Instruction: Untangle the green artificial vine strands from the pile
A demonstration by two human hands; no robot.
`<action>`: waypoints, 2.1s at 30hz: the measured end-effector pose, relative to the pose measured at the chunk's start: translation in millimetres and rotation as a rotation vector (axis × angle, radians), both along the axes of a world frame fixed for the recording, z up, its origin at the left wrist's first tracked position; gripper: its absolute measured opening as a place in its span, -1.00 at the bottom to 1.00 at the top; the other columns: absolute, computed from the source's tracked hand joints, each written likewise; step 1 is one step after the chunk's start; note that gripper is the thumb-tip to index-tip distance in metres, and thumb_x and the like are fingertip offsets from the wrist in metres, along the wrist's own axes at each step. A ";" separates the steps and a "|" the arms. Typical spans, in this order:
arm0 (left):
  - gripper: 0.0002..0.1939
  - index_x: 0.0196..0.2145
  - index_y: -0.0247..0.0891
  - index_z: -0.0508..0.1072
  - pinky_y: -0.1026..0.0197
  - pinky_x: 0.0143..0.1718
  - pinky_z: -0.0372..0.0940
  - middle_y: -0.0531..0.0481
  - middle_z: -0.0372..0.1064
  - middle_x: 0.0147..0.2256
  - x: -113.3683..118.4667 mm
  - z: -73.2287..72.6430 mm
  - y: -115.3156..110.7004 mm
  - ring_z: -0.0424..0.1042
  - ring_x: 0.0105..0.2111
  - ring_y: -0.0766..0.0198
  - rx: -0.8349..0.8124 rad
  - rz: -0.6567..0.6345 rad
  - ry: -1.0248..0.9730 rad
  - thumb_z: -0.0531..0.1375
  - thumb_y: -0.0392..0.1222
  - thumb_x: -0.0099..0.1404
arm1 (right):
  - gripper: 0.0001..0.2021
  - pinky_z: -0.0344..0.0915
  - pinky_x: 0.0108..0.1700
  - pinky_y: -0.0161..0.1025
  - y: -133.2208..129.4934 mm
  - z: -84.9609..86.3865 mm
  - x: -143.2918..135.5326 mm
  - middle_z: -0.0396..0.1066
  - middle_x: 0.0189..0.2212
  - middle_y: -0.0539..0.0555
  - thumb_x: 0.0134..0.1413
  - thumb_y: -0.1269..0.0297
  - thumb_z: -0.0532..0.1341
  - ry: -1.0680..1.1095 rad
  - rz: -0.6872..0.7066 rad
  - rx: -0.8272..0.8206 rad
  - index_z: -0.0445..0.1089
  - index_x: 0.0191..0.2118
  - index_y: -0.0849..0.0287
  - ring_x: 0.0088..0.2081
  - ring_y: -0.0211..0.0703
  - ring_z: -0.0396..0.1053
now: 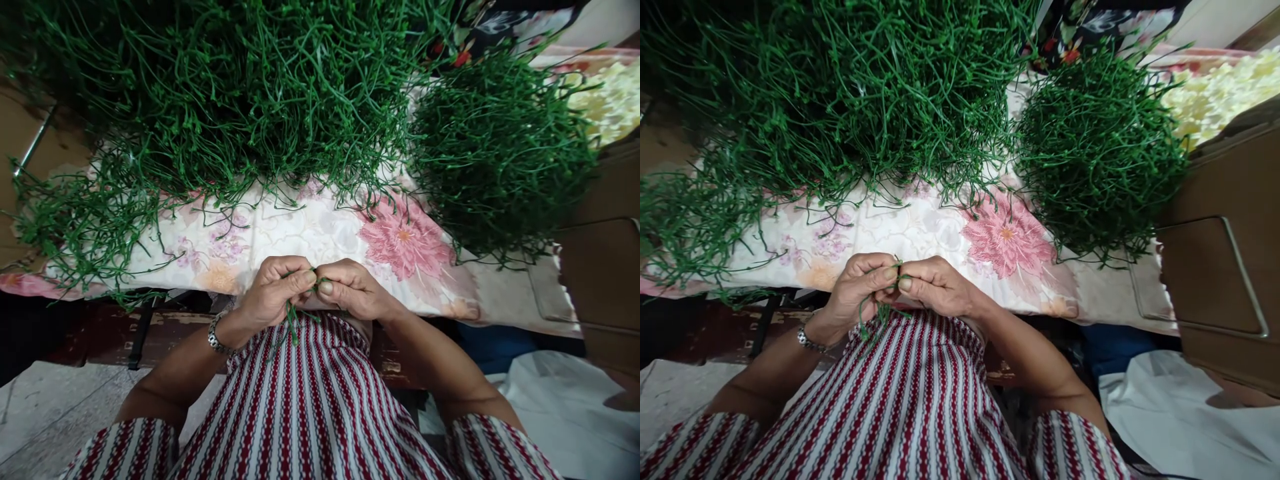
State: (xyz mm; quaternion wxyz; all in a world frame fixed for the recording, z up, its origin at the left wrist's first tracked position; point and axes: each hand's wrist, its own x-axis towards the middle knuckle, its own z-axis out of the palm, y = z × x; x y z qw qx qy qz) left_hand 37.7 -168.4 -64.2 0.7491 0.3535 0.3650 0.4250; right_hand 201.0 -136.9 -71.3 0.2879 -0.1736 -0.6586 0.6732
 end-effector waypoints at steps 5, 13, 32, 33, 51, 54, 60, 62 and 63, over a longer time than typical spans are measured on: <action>-0.69 -0.66 -0.34 0.23 0.43 -0.70 -0.10 0.19 -0.06 -0.73 4.4 0.7 -4.7 -0.11 -0.73 0.55 -0.090 0.091 -0.151 0.24 -0.17 0.09 | -0.65 -0.12 -0.62 -0.40 -14.5 -17.6 -12.9 0.00 -0.71 -0.13 0.13 0.17 0.08 0.181 -0.120 -0.246 0.09 -0.60 0.21 -0.68 -0.45 -0.07; -0.65 -0.68 -0.33 0.18 0.45 -0.75 -0.09 0.21 -0.11 -0.74 7.8 -2.4 -1.9 -0.14 -0.76 0.57 -0.120 0.122 -0.269 0.26 -0.16 0.03 | -0.65 -0.13 -0.64 -0.39 -21.2 -18.6 -20.5 0.03 -0.77 -0.12 0.02 0.14 0.17 0.334 -0.241 -0.467 0.12 -0.62 0.21 -0.71 -0.43 -0.07; -0.72 -0.62 -0.33 0.30 0.45 -0.71 -0.06 0.18 0.03 -0.71 9.0 -2.2 16.5 0.00 -0.73 0.55 -0.018 0.373 -0.077 0.24 -0.15 0.11 | -0.72 0.00 -0.53 -0.40 0.1 -0.6 4.5 0.10 -0.62 -0.08 0.18 0.17 0.03 -0.240 -0.357 0.097 0.18 -0.49 0.22 -0.59 -0.39 0.05; -0.72 -0.61 -0.34 0.32 0.45 -0.71 -0.06 0.17 0.06 -0.71 9.0 -2.9 17.7 0.02 -0.73 0.55 -0.018 0.415 -0.022 0.24 -0.13 0.11 | -0.73 0.01 -0.51 -0.40 1.8 1.8 8.9 0.10 -0.62 -0.08 0.18 0.18 0.03 -0.306 -0.344 0.160 0.18 -0.49 0.22 -0.58 -0.40 0.06; -0.72 -0.57 -0.32 0.41 0.44 -0.76 -0.11 0.15 0.13 -0.75 1.0 -7.6 28.7 0.08 -0.75 0.51 0.056 0.528 0.275 0.25 -0.03 0.07 | -0.77 0.07 -0.04 -0.08 29.1 9.5 79.7 0.36 -0.17 0.17 0.15 0.21 0.06 -1.225 -0.567 1.078 0.40 -0.17 0.10 -0.09 0.00 0.24; -0.73 -0.55 -0.32 0.41 0.45 -0.76 -0.10 0.14 0.16 -0.73 7.4 -6.6 26.0 0.10 -0.74 0.51 0.022 0.504 0.240 0.25 -0.03 0.07 | -0.77 0.12 -0.06 -0.12 27.2 13.5 73.4 0.40 -0.29 0.15 0.16 0.22 0.06 -1.158 -0.639 1.070 0.43 -0.23 0.15 -0.20 -0.08 0.30; -0.74 -0.54 -0.30 0.35 0.45 -0.71 -0.03 0.15 0.19 -0.64 19.2 -4.4 22.9 0.12 -0.69 0.52 0.051 0.483 0.164 0.27 -0.06 0.05 | -0.76 0.25 -0.26 -0.24 11.2 20.3 17.4 0.40 -0.33 0.13 0.13 0.19 0.11 -0.577 -0.676 0.784 0.35 -0.16 0.22 -0.33 -0.19 0.32; -0.76 -0.56 -0.30 0.33 0.45 -0.67 -0.01 0.18 0.12 -0.66 21.5 -5.2 21.6 0.07 -0.68 0.52 0.100 0.513 0.135 0.27 -0.11 0.06 | -0.66 0.26 -0.23 -0.24 5.5 17.3 -3.7 0.37 -0.22 0.15 0.11 0.17 0.13 -0.435 -0.586 0.688 0.24 -0.03 0.23 -0.28 -0.19 0.31; -0.77 -0.57 -0.30 0.32 0.45 -0.65 0.00 0.18 0.10 -0.66 22.0 -5.9 20.8 0.06 -0.67 0.52 0.122 0.524 0.126 0.27 -0.13 0.06 | -0.64 0.26 -0.24 -0.25 3.2 14.5 -12.1 0.35 -0.20 0.16 0.11 0.16 0.13 -0.403 -0.570 0.652 0.21 -0.02 0.24 -0.28 -0.20 0.30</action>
